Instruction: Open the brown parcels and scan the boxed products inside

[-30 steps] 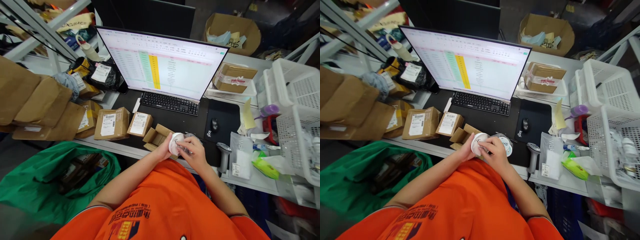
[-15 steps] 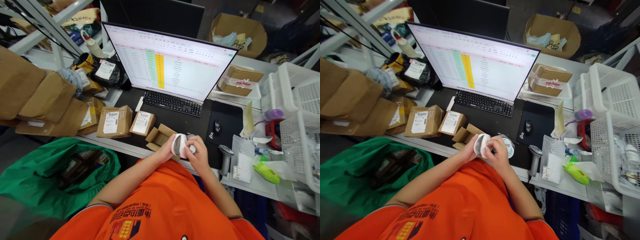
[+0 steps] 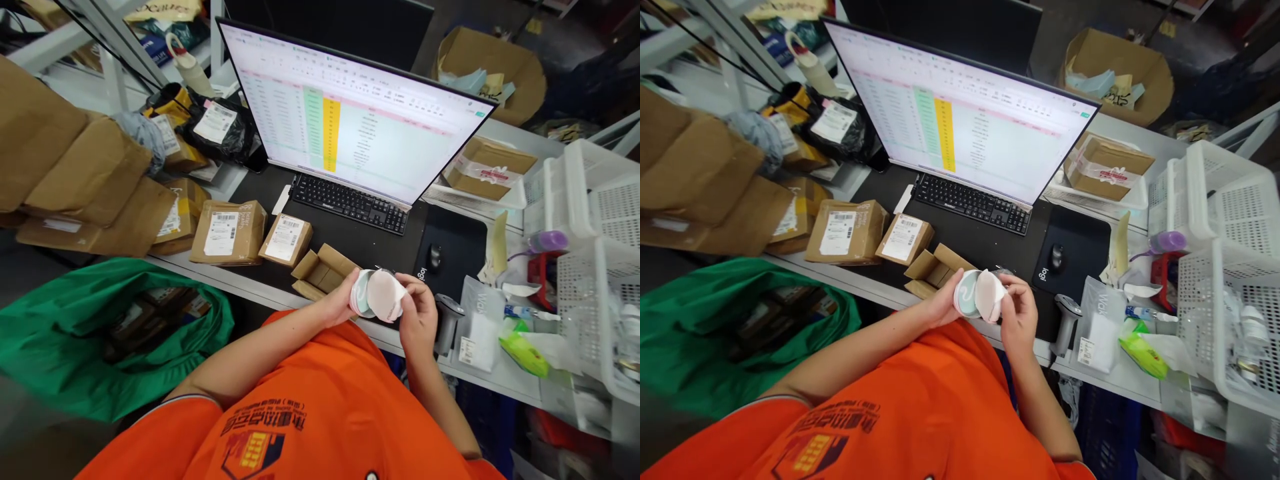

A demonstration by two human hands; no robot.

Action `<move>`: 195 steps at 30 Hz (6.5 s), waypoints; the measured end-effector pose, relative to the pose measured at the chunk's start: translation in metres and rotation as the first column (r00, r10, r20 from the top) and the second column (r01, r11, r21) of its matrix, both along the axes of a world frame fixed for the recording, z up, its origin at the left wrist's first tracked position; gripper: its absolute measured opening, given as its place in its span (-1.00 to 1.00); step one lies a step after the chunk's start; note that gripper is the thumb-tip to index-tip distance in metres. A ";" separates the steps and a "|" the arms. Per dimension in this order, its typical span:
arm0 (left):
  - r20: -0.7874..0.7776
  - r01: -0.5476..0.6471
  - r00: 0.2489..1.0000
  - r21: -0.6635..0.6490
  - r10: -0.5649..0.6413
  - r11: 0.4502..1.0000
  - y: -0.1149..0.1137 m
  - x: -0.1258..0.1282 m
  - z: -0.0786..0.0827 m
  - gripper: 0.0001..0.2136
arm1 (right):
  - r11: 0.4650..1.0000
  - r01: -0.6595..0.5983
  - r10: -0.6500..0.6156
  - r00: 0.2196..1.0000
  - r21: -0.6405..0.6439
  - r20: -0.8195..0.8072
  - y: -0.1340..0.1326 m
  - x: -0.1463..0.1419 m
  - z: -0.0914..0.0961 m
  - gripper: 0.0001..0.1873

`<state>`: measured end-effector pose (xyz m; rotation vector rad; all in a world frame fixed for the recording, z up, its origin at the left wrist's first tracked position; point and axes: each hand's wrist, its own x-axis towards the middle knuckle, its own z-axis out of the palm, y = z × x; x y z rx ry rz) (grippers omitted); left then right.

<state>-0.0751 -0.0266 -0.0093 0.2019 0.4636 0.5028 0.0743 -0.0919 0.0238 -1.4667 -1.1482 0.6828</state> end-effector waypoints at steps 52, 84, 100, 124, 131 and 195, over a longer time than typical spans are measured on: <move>-0.310 -0.159 0.946 -0.187 0.095 0.969 0.018 0.006 0.010 -0.37 | 0.779 0.066 0.461 0.614 -0.623 0.641 0.013 0.071 -0.141 -0.14; -0.356 0.041 0.705 0.884 0.614 0.465 -0.032 -0.001 0.009 -0.42 | 0.920 -0.392 0.388 0.918 -0.027 -0.083 -0.007 -0.051 -0.043 -0.26; -0.369 0.305 0.883 0.921 0.291 0.242 0.018 -0.006 0.009 -0.12 | 0.826 -0.464 0.259 0.816 -0.320 -0.516 0.019 0.020 -0.059 -0.24; -0.622 0.427 0.713 0.752 0.325 0.502 0.002 -0.044 0.002 -0.80 | 0.922 0.177 -0.062 0.945 -0.345 0.320 -0.016 0.075 -0.111 -0.06; -0.285 0.123 0.935 0.820 0.213 0.559 -0.011 -0.028 0.009 0.02 | 0.990 -0.139 0.140 0.982 0.017 -0.123 -0.006 -0.009 -0.039 0.15; -0.130 0.429 0.884 -0.155 -0.449 0.890 0.014 -0.031 0.018 -0.52 | 0.624 -0.781 0.320 0.266 0.009 0.910 -0.012 0.060 0.059 -0.39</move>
